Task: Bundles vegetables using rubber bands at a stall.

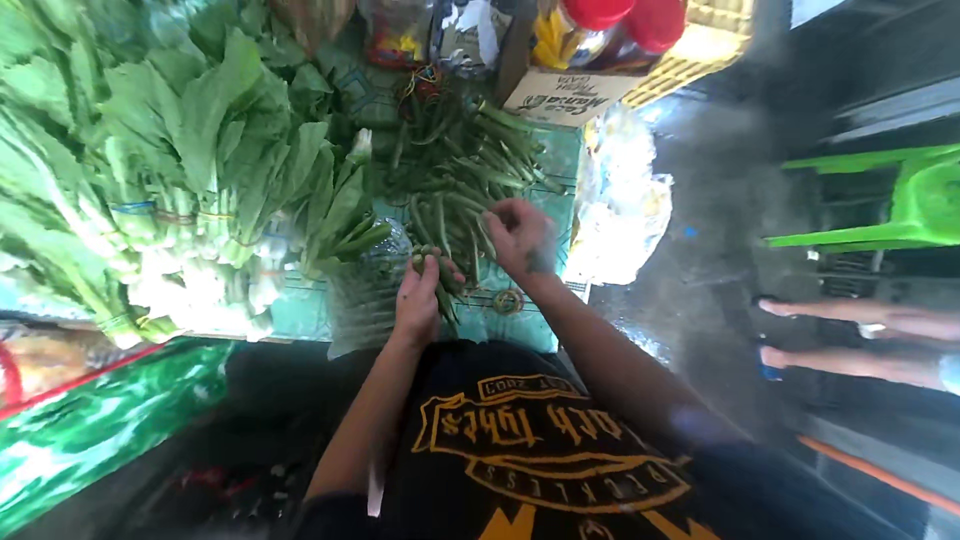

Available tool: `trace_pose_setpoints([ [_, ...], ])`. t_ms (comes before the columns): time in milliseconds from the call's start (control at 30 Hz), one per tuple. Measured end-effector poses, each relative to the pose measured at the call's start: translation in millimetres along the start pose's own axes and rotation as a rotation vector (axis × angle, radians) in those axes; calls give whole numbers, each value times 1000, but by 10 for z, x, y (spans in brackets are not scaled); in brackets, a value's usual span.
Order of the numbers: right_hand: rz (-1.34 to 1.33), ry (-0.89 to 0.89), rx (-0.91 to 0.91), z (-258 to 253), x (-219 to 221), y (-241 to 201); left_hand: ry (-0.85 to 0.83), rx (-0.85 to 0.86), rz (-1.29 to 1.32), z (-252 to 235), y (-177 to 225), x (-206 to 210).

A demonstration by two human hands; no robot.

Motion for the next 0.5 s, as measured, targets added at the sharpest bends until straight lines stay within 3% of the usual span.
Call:
trace_pose_setpoints([
  [100,-189,36,-95,382,-201,-179,-40,33,51,-67,5,69],
  [200,-308,-39,-119,670,-61,-61,-60,42,17,-99,-47,188],
  [333,-270,-72,-82,828,68,170,-47,46,-61,-96,-124,286],
  [500,-146,-187,-221,809,-65,230,-90,32,-173,9,-174,325],
])
Point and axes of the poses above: each hand's wrist, its own z-axis away from the middle knuckle, its own x-axis out of the palm, y = z × x, the point moved 5 cm from there along -z, towards the middle knuckle, and after that the axes turned 6 degrees about x, right-handed, at the moved point
